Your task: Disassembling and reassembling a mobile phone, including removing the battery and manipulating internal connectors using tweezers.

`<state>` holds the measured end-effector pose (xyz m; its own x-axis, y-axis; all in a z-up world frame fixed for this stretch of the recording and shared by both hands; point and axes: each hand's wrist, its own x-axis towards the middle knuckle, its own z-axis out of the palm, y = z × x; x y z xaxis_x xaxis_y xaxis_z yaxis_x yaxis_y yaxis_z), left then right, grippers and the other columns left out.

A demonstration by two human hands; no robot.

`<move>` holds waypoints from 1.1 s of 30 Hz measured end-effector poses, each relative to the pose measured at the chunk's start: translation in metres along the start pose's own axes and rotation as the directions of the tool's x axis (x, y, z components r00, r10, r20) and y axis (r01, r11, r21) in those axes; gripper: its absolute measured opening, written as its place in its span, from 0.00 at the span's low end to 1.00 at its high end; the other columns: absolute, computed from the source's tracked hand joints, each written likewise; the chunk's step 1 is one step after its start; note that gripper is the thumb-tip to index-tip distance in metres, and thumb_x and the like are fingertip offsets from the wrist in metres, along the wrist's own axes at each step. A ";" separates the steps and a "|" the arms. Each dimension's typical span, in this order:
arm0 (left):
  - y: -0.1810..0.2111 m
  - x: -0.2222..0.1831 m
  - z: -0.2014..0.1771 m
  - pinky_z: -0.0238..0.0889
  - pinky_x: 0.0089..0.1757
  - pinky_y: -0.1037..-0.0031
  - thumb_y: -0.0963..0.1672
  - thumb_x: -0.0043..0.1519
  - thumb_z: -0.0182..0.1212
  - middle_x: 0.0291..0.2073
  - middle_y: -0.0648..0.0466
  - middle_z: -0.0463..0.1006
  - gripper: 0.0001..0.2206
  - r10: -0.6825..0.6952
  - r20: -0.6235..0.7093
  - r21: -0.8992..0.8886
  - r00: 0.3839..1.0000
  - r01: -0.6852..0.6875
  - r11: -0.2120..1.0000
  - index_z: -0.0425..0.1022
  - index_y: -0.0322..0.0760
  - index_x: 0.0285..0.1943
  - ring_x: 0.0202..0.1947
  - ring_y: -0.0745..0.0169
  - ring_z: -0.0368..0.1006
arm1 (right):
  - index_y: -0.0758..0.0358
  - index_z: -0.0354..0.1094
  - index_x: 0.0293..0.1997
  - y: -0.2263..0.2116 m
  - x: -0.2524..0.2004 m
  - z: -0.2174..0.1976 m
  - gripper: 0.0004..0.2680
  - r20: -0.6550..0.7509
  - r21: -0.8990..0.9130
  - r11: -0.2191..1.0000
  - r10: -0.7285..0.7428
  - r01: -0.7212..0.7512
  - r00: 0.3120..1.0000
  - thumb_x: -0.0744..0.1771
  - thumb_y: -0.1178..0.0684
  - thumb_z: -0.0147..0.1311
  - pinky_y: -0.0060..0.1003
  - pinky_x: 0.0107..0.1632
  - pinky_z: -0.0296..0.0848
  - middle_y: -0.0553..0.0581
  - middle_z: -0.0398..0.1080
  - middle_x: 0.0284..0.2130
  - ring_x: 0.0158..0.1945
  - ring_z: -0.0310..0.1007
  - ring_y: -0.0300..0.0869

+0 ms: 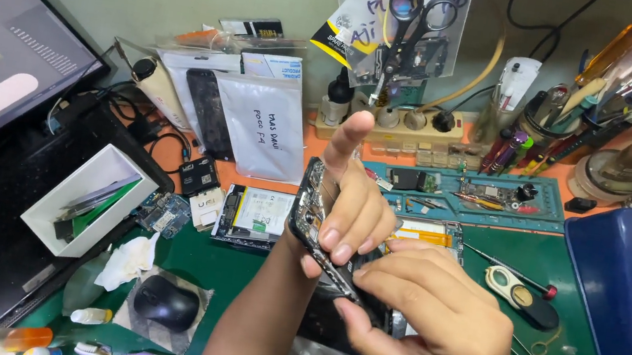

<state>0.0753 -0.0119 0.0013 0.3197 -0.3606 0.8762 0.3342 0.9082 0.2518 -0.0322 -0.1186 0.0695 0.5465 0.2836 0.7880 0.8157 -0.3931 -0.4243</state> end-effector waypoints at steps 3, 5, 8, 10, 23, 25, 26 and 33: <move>0.004 -0.002 0.002 0.61 0.31 0.75 0.38 0.38 0.68 0.20 0.57 0.71 0.46 0.015 -0.035 0.126 0.999 -0.011 0.992 0.40 0.40 0.65 0.22 0.65 0.70 | 0.66 0.64 0.26 0.002 0.000 -0.003 0.05 0.022 0.018 1.000 0.007 -0.008 1.000 0.56 0.59 0.57 0.35 0.40 0.70 0.54 0.68 0.23 0.26 0.68 0.40; 0.005 0.001 0.008 0.61 0.31 0.75 0.38 0.39 0.69 0.19 0.57 0.71 0.47 0.025 -0.096 0.182 0.995 -0.007 0.983 0.38 0.40 0.65 0.22 0.65 0.69 | 0.67 0.64 0.26 0.005 0.001 -0.007 0.05 0.035 0.027 0.999 0.041 -0.042 0.999 0.56 0.59 0.57 0.35 0.41 0.71 0.54 0.68 0.23 0.27 0.69 0.41; 0.007 0.010 0.021 0.63 0.30 0.76 0.39 0.40 0.69 0.19 0.56 0.70 0.50 0.041 -0.247 0.289 0.968 0.033 0.957 0.29 0.39 0.65 0.22 0.65 0.69 | 0.67 0.66 0.27 0.010 0.003 -0.012 0.06 0.053 0.062 0.987 0.147 -0.150 0.988 0.55 0.60 0.57 0.30 0.39 0.71 0.55 0.70 0.24 0.29 0.71 0.40; 0.009 0.016 0.027 0.65 0.30 0.77 0.40 0.41 0.70 0.19 0.56 0.69 0.53 0.052 -0.331 0.336 0.942 0.066 0.940 0.22 0.38 0.64 0.22 0.64 0.69 | 0.67 0.66 0.28 0.016 0.003 -0.014 0.06 0.058 0.081 0.973 0.214 -0.218 0.975 0.54 0.60 0.58 0.26 0.37 0.71 0.56 0.71 0.25 0.29 0.73 0.39; 0.015 0.025 0.037 0.59 0.25 0.83 0.39 0.43 0.65 0.19 0.49 0.73 0.47 0.026 -0.584 0.452 0.812 0.298 0.841 0.32 0.37 0.67 0.18 0.67 0.67 | 0.67 0.69 0.30 0.053 -0.001 -0.018 0.03 0.225 0.415 0.759 0.449 -0.502 0.865 0.59 0.62 0.51 0.28 0.36 0.70 0.59 0.71 0.27 0.31 0.70 0.40; 0.015 0.025 0.037 0.58 0.23 0.84 0.38 0.43 0.64 0.18 0.48 0.72 0.46 0.020 -0.590 0.447 0.807 0.306 0.840 0.33 0.37 0.67 0.17 0.67 0.66 | 0.66 0.69 0.29 0.056 -0.001 -0.018 0.03 0.232 0.416 0.748 0.463 -0.517 0.856 0.58 0.61 0.52 0.28 0.35 0.70 0.58 0.71 0.27 0.30 0.69 0.40; 0.015 0.025 0.037 0.59 0.24 0.83 0.38 0.43 0.64 0.19 0.48 0.72 0.46 0.012 -0.595 0.436 0.803 0.310 0.845 0.33 0.38 0.67 0.17 0.66 0.67 | 0.67 0.69 0.29 0.057 -0.002 -0.018 0.03 0.229 0.427 0.743 0.464 -0.516 0.856 0.58 0.62 0.52 0.27 0.35 0.70 0.59 0.71 0.27 0.30 0.70 0.40; 0.014 0.025 0.037 0.58 0.22 0.84 0.38 0.44 0.64 0.16 0.47 0.71 0.45 -0.008 -0.588 0.421 0.809 0.315 0.851 0.33 0.39 0.66 0.16 0.66 0.66 | 0.67 0.69 0.28 0.057 -0.001 -0.019 0.02 0.221 0.426 0.751 0.454 -0.504 0.863 0.58 0.62 0.53 0.27 0.34 0.72 0.60 0.71 0.26 0.30 0.72 0.40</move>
<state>0.0554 -0.0003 0.0418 0.7769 -0.4243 0.4653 0.0115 0.7484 0.6632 0.0101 -0.1578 0.0529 0.8838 0.2599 0.3891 0.4182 -0.0660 -0.9059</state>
